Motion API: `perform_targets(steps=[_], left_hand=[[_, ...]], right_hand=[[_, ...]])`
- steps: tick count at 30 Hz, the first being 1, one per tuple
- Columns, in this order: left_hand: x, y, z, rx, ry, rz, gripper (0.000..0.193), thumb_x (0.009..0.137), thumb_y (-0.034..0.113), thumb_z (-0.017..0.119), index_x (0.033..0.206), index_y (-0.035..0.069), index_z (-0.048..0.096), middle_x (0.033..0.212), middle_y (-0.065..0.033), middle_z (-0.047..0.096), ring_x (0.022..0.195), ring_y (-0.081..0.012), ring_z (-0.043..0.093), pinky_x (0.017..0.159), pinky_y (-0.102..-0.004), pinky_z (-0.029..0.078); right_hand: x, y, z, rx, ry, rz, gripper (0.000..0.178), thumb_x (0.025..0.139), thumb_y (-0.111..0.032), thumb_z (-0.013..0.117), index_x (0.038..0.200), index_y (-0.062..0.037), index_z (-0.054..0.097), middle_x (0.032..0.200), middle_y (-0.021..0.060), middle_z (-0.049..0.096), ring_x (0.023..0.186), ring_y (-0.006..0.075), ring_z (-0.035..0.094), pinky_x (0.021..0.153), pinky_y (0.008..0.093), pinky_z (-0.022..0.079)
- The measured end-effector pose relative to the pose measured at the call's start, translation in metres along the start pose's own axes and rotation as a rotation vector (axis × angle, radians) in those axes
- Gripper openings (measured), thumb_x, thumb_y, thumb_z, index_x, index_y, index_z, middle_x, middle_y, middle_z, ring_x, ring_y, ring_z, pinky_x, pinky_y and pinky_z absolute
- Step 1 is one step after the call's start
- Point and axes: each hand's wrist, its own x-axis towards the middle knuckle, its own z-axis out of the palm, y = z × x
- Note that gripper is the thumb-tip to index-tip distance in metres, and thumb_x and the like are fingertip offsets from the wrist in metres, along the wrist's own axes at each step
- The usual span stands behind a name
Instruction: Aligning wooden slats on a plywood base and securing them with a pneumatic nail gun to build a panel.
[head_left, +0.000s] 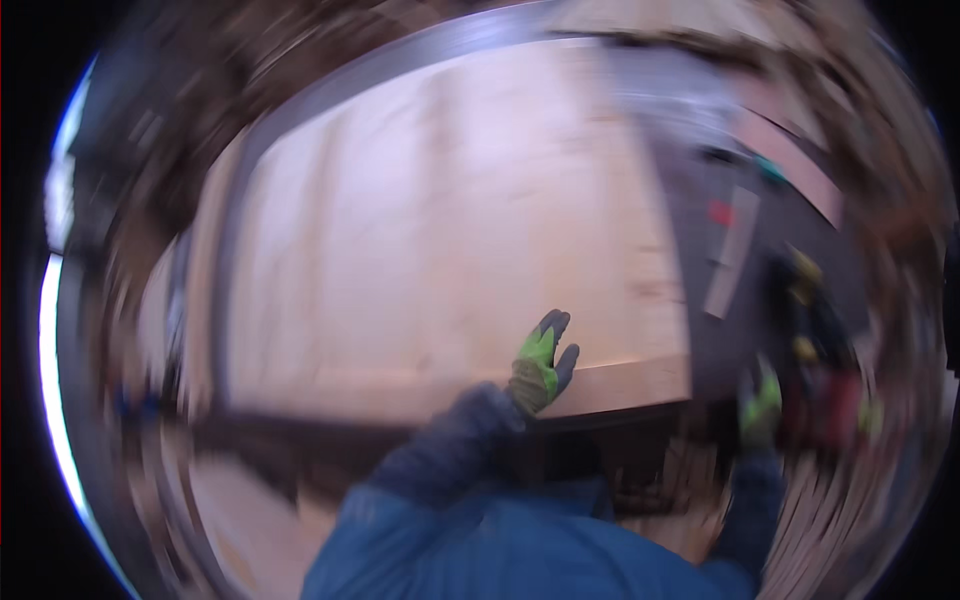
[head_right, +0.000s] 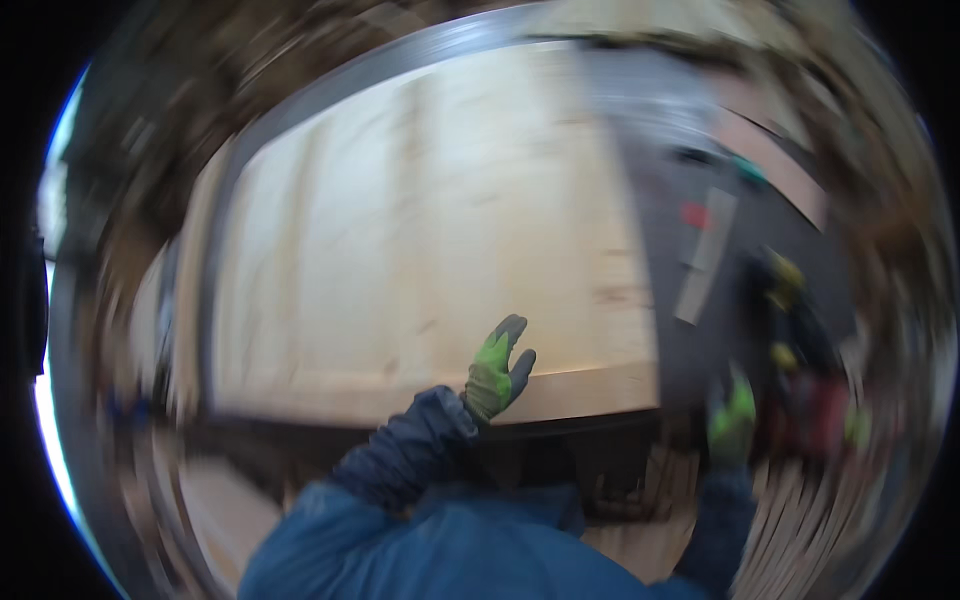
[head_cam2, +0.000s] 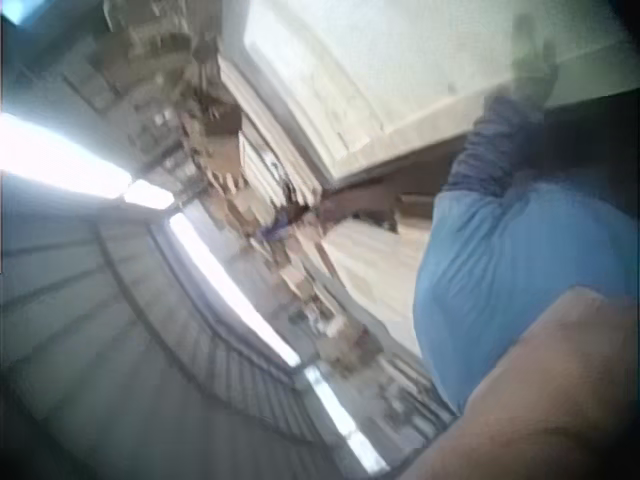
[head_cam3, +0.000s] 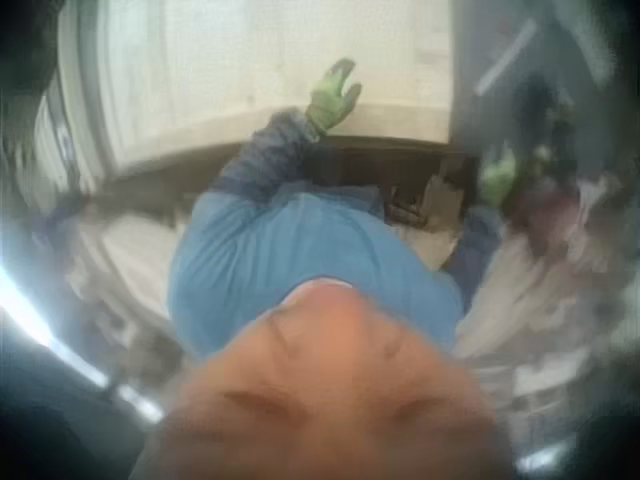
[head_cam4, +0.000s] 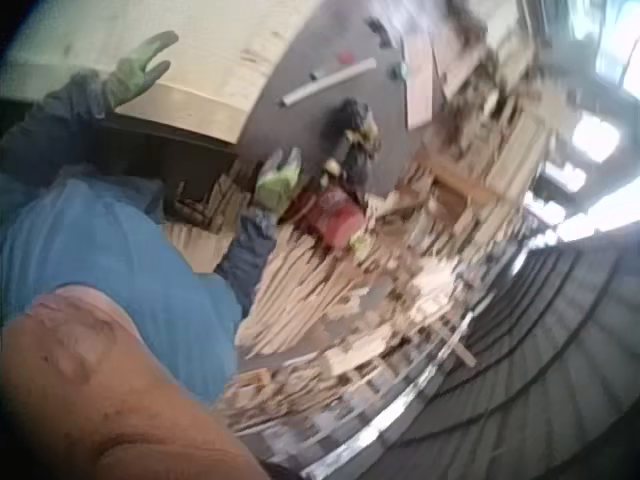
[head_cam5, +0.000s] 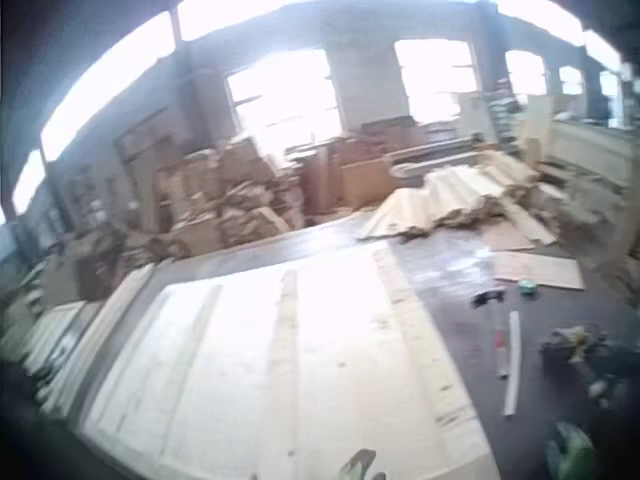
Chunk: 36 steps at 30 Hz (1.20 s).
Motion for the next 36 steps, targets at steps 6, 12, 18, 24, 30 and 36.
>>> perform_targets(steps=[6,12,18,24,30,36], left_hand=[[-0.167,-0.264,-0.327,0.945,0.236,-0.401,0.076,0.116,0.037,0.078,0.177,-0.005,0.064,0.185,-0.0313,0.061,0.176,-0.0545,0.05,0.148,-0.0651,0.037],[-0.197,-0.379,-0.485,0.856,-0.122,0.006,0.073,0.116,0.049,0.077,0.171,0.001,0.072,0.174,-0.0286,0.071,0.165,-0.05,0.064,0.144,-0.0655,0.042],[-0.29,-0.385,-0.511,0.776,0.116,-0.091,0.059,0.113,0.056,0.081,0.14,0.004,0.086,0.133,-0.0202,0.083,0.13,-0.0449,0.077,0.124,-0.0632,0.056],[-0.436,-0.294,-0.57,0.543,0.026,-0.029,0.059,0.112,0.053,0.086,0.139,0.001,0.086,0.114,-0.0191,0.083,0.103,-0.0407,0.078,0.099,-0.0579,0.06],[-0.665,-0.429,-0.783,1.1,-0.167,-0.121,0.079,0.115,0.046,0.085,0.18,0.004,0.066,0.188,-0.0197,0.064,0.171,-0.0434,0.062,0.144,-0.0705,0.043],[-0.743,-0.655,-1.052,0.736,-0.002,-0.381,0.081,0.119,0.053,0.076,0.182,0.004,0.063,0.188,-0.0194,0.064,0.171,-0.042,0.062,0.144,-0.0683,0.044]], right_hand=[[-0.187,0.009,0.098,0.306,-0.237,0.456,0.052,0.125,-0.02,0.08,0.167,0.0088,0.073,0.161,0.0239,0.083,0.148,0.0297,0.078,0.13,0.0428,0.06],[-0.231,-0.073,0.247,0.451,-0.416,0.334,0.048,0.123,-0.022,0.083,0.162,0.0057,0.077,0.153,0.0165,0.086,0.13,0.0239,0.084,0.116,0.0401,0.067],[-0.285,-0.28,0.292,1.1,-0.72,0.9,0.073,0.124,-0.069,0.072,0.168,-0.0109,0.067,0.121,0.0074,0.08,0.117,0.0295,0.083,0.106,0.0479,0.071],[-0.425,-0.382,0.292,1.72,-0.623,1.052,0.087,0.121,-0.09,0.054,0.18,-0.0276,0.065,0.175,0.0154,0.072,0.158,0.0414,0.069,0.133,0.0806,0.05],[-0.549,-0.469,0.267,1.673,-0.151,1.097,0.1,0.123,-0.091,0.047,0.191,-0.0169,0.053,0.186,0.015,0.065,0.165,0.0428,0.066,0.141,0.0672,0.05],[-0.532,-0.535,0.236,1.595,-0.301,0.964,0.099,0.124,-0.086,0.052,0.194,-0.0167,0.048,0.189,0.0167,0.061,0.169,0.0445,0.062,0.143,0.0675,0.049]])
